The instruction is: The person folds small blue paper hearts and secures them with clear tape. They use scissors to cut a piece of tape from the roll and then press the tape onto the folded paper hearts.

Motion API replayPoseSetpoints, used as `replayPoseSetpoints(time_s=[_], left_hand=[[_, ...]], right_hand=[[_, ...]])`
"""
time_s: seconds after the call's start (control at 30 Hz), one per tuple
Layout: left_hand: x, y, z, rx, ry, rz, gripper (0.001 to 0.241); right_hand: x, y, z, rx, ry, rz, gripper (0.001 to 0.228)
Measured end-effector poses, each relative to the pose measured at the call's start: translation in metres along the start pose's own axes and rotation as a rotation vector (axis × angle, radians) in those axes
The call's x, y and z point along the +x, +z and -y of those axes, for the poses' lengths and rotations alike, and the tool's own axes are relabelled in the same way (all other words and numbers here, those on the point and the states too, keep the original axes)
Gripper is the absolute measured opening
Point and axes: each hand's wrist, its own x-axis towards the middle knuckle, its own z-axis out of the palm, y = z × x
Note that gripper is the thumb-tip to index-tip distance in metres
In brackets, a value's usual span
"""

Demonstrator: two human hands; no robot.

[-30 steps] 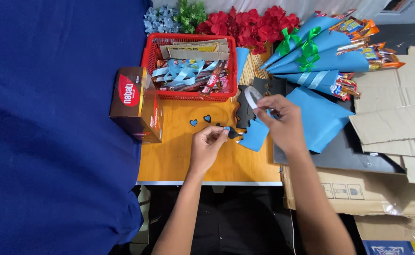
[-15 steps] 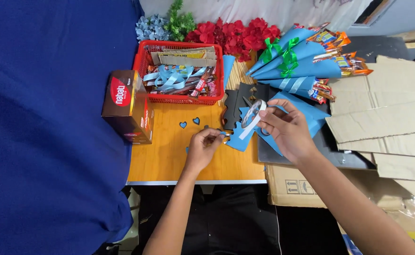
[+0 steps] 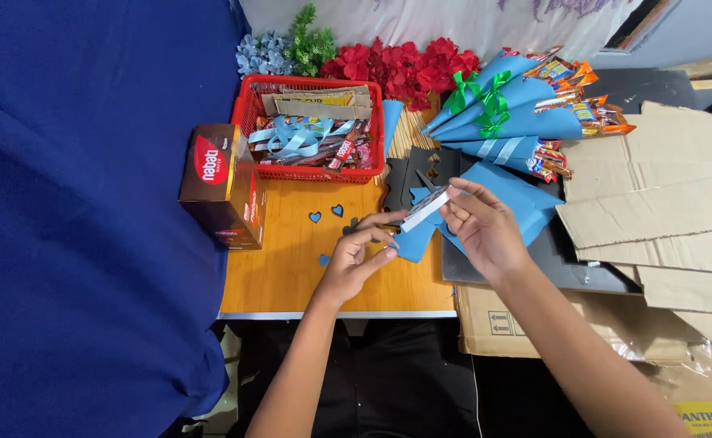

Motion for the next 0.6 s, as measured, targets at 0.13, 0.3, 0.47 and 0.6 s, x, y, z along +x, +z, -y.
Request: replayPoseSetpoints(time_s=[0.13, 0.3, 0.47, 0.6], left_hand=[[0.0, 0.003, 0.001, 0.067, 0.009, -0.009, 0.01], [-0.003, 0.005, 0.012, 0.095, 0.045, -0.119, 0.013], [-0.002, 0.0, -0.003, 0.171, 0.083, -0.144, 0.011], [-0.002, 0.002, -0.021, 0.356, 0.143, -0.115, 0.006]], right_hand=[[-0.001, 0.003, -0.011, 0.036, 0.032, -0.031, 0.029], [-0.003, 0.011, -0.021, 0.03, 0.057, -0.033, 0.019], [-0.015, 0.016, -0.023, -0.202, 0.027, -0.047, 0.016], [-0.029, 0.011, -0.017, -0.662, -0.243, 0.065, 0.021]])
